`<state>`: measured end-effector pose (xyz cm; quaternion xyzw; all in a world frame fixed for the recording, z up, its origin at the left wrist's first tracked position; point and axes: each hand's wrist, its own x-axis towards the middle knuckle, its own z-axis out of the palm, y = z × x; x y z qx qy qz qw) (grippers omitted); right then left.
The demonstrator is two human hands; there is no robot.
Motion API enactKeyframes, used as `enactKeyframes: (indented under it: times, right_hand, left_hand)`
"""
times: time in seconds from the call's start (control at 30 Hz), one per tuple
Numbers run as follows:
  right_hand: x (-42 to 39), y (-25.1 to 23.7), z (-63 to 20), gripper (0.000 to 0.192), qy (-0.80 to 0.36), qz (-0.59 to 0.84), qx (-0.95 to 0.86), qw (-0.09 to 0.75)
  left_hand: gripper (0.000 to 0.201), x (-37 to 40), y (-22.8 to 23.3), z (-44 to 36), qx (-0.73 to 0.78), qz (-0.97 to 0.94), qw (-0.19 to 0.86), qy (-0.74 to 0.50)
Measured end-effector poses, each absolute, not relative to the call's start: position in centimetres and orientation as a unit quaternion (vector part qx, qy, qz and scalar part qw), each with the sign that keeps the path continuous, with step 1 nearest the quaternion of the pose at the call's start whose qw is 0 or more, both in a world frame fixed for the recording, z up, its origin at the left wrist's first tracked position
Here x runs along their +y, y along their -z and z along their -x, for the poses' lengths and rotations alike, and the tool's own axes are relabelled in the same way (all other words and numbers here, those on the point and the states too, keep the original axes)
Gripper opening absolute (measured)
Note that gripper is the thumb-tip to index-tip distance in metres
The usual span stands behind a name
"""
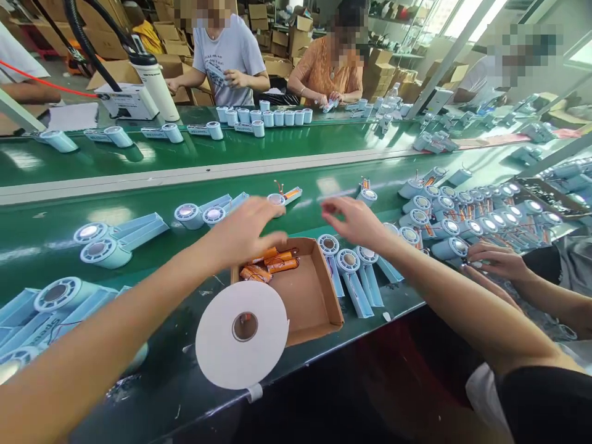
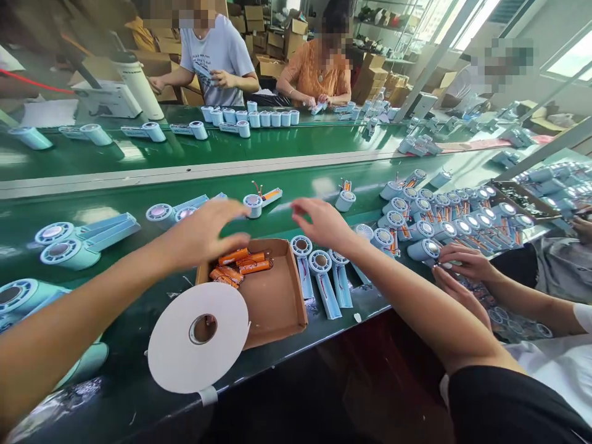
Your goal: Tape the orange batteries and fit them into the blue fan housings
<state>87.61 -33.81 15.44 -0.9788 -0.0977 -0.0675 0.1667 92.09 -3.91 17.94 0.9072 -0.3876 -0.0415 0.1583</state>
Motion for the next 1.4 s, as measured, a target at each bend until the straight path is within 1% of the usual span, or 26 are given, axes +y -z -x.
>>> enactKeyframes:
  times: [0.03, 0.07, 0.1, 0.13, 0.17, 0.23, 0.27, 0.37, 0.4, 0.43, 0.53, 0.67, 0.77, 0.93, 1.0, 1.1, 1.17, 1.23, 1.27, 1.3, 1.33, 1.37, 1.4]
  right_hand:
    - [-33.6, -15.3, -85.9, 0.024, 0.052, 0.97, -0.162, 0.172]
    - [-32.9, -15.0, -84.4, 0.022, 0.025, 0.96, -0.221, 0.167]
    - [-31.8, -14.7, -83.3, 0.022, -0.005, 0.951, -0.27, 0.15]
    - [-30.4, -14.4, -82.6, 0.021, -0.03, 0.944, -0.304, 0.123]
    - [-28.8, -14.2, -82.3, 0.02, -0.047, 0.939, -0.326, 0.094]
    - [-25.4, -14.0, -82.7, 0.022, -0.059, 0.935, -0.346, 0.055]
    - [-23.8, -14.0, -83.1, 0.023, -0.058, 0.933, -0.351, 0.053]
    - [-20.0, -14.1, -84.1, 0.029, -0.053, 0.935, -0.344, 0.076]
    - [-19.0, -14.0, -84.2, 0.032, -0.059, 0.941, -0.324, 0.078]
    - [-18.3, -13.9, -84.3, 0.036, -0.069, 0.948, -0.302, 0.077]
    - [-16.9, -13.0, -84.2, 0.045, -0.092, 0.957, -0.266, 0.071]
    - [-16.6, -11.8, -84.3, 0.045, -0.07, 0.954, -0.282, 0.075]
    - [-16.7, -11.3, -84.1, 0.041, -0.048, 0.948, -0.302, 0.087]
    - [-17.3, -11.2, -82.7, 0.023, -0.109, 0.918, -0.364, 0.114]
    - [-17.7, -11.2, -81.8, 0.021, -0.121, 0.896, -0.41, 0.121]
    - [-18.3, -11.1, -80.7, 0.03, -0.102, 0.883, -0.45, 0.082]
    - [-18.4, -11.1, -80.4, 0.03, -0.059, 0.889, -0.453, 0.03]
    - [-18.6, -11.2, -80.7, 0.027, -0.031, 0.885, -0.465, 0.008]
    - [-18.7, -11.3, -80.9, 0.024, -0.024, 0.882, -0.471, 0.021]
    - [-19.0, -11.5, -81.2, 0.021, -0.02, 0.881, -0.47, 0.053]
    - [-19.4, -11.7, -81.4, 0.018, -0.017, 0.884, -0.455, 0.106]
    - [-19.9, -11.9, -81.5, 0.016, -0.014, 0.889, -0.42, 0.183]
    - [-20.5, -12.1, -81.6, 0.017, -0.012, 0.886, -0.367, 0.283]
  left_hand:
    - [0.052, -1.0, -17.9, -89.2, -0.436, -0.883, 0.162, 0.065]
    - [0.059, 1.8, -17.5, -86.4, -0.516, -0.837, 0.172, 0.061]
    - [0.074, 4.4, -16.8, -83.9, -0.537, -0.829, 0.149, 0.049]
    - [0.092, 6.5, -16.0, -81.7, -0.521, -0.845, 0.116, 0.024]
    - [0.099, 8.1, -15.1, -80.0, -0.52, -0.849, 0.095, -0.012]
    - [0.088, 10.1, -13.5, -77.6, -0.5, -0.862, 0.064, -0.056]
    - [0.08, 10.6, -12.9, -76.8, -0.494, -0.864, 0.068, -0.072]
    - [0.05, 11.9, -12.2, -74.8, -0.422, -0.887, 0.134, -0.132]
    - [0.044, 12.5, -12.0, -74.0, -0.378, -0.898, 0.158, -0.161]
    - [0.042, 13.1, -11.7, -73.2, -0.327, -0.91, 0.175, -0.187]
    - [0.043, 14.1, -10.3, -71.1, -0.232, -0.928, 0.193, -0.219]
    - [0.041, 12.7, -8.2, -70.2, -0.235, -0.922, 0.227, -0.209]
    - [0.039, 11.0, -7.9, -70.6, -0.253, -0.912, 0.241, -0.213]
    - [0.042, 10.4, -8.4, -71.0, -0.272, -0.907, 0.25, -0.203]
    - [0.043, 10.7, -8.5, -70.8, -0.275, -0.909, 0.246, -0.194]
    - [0.041, 10.9, -8.5, -70.6, -0.276, -0.908, 0.244, -0.201]
    - [0.039, 10.9, -8.4, -70.5, -0.277, -0.906, 0.242, -0.208]
    - [0.039, 10.9, -8.3, -70.4, -0.28, -0.907, 0.235, -0.209]
    - [0.04, 10.9, -8.3, -70.3, -0.284, -0.908, 0.229, -0.206]
    - [0.041, 11.0, -8.4, -70.2, -0.287, -0.909, 0.223, -0.202]
    - [0.041, 11.1, -8.5, -70.1, -0.29, -0.911, 0.217, -0.197]
    - [0.042, 11.2, -8.6, -70.0, -0.292, -0.912, 0.212, -0.193]
    - [0.041, 11.3, -8.8, -69.9, -0.294, -0.913, 0.21, -0.191]
